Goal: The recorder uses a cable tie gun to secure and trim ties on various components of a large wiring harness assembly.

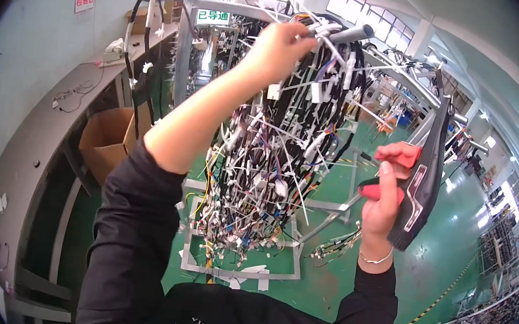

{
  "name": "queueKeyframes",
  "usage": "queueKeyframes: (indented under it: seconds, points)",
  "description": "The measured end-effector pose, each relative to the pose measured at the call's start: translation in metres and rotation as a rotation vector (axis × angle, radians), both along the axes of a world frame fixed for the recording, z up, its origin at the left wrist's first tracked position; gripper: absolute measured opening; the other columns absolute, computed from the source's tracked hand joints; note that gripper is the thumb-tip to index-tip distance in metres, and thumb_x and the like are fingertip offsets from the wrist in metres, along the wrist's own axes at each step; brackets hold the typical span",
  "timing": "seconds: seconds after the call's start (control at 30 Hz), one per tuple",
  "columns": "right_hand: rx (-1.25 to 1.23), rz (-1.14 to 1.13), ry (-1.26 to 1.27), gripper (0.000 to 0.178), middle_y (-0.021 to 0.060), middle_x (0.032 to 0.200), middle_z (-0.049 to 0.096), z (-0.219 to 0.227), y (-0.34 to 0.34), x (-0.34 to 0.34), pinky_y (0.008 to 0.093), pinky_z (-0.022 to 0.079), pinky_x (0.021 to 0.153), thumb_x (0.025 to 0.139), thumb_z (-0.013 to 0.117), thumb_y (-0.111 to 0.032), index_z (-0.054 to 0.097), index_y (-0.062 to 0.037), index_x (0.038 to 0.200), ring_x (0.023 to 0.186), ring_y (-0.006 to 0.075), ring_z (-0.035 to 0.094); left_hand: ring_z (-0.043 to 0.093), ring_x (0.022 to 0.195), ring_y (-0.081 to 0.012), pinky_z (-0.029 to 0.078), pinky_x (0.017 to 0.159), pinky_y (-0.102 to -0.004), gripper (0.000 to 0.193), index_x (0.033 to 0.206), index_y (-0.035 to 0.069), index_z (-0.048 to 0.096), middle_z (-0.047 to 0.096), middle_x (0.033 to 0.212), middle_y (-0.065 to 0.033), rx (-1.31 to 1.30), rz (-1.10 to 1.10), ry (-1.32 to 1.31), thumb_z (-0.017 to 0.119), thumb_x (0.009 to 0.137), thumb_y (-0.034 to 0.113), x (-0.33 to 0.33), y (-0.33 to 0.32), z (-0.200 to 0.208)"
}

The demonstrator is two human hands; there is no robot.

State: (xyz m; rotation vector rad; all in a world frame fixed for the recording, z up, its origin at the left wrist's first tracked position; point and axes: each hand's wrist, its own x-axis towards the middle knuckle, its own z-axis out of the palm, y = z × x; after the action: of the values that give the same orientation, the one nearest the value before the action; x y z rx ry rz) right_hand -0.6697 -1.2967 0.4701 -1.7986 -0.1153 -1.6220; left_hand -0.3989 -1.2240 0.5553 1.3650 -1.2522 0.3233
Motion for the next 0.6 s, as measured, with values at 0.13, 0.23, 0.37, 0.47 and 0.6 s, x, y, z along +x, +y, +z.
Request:
queueKeyframes:
  seconds: [0.13,0.23,0.37,0.47,0.6]
  points:
    - [0.018,0.266,-0.135,0.038,0.0190,0.126,0.057,0.019,-0.017,-0.003,0.0427,0.042,0.107,0.086,0.056,0.002,0.050,-0.0016,0.123,0.118,0.0280,0.057,0.045,0.055,-0.0075,0.035,0.050,-0.0303,0.025,0.106,0.001,0.074,0.058,0.062,-0.0019,-0.363,0.031,-0.224,0.068,0.096,0.023,-0.046,0.055,0.063]
    - [-0.062,0.314,-0.224,0.034,0.0190,0.134,0.054,0.046,-0.019,0.001,0.0439,0.034,0.115,0.082,0.060,-0.001,0.055,-0.0012,0.115,0.134,0.0297,0.049,0.039,0.056,-0.0032,0.030,0.049,-0.0227,0.027,0.113,-0.005,0.070,0.052,0.065,0.0062,-0.098,-0.105,-0.058,0.064,0.098,0.016,-0.113,0.096,0.106]
    - [-0.086,0.679,-0.034,0.034,0.0274,0.142,0.048,0.058,0.006,0.001,0.0481,0.039,0.107,0.079,0.066,-0.006,0.049,-0.0068,0.110,0.133,0.0380,0.050,0.035,0.048,-0.0022,0.024,0.042,-0.0198,0.021,0.110,-0.002,0.069,0.046,0.061,0.0070,-0.203,-0.312,0.079,0.061,0.100,0.014,-0.121,0.149,0.107]
    - [0.027,1.341,0.246,0.042,0.0235,0.130,0.053,0.044,0.013,0.011,0.0549,0.044,0.100,0.080,0.071,-0.010,0.048,-0.0095,0.115,0.101,0.0324,0.062,0.031,0.049,-0.0027,0.023,0.044,-0.0204,0.025,0.116,-0.002,0.065,0.039,0.062,0.0078,-0.123,-0.291,0.260,0.058,0.103,0.018,-0.115,0.195,0.096]
    - [-0.033,1.321,0.198,0.047,0.0158,0.132,0.049,0.039,0.035,0.047,0.0484,0.042,0.095,0.079,0.075,-0.015,0.048,-0.0105,0.117,0.094,0.0223,0.055,0.034,0.047,-0.0032,0.029,0.046,-0.0240,0.027,0.096,0.004,0.067,0.045,0.061,0.0059,0.101,-0.164,0.012,0.056,0.102,0.028,-0.045,0.232,0.091]
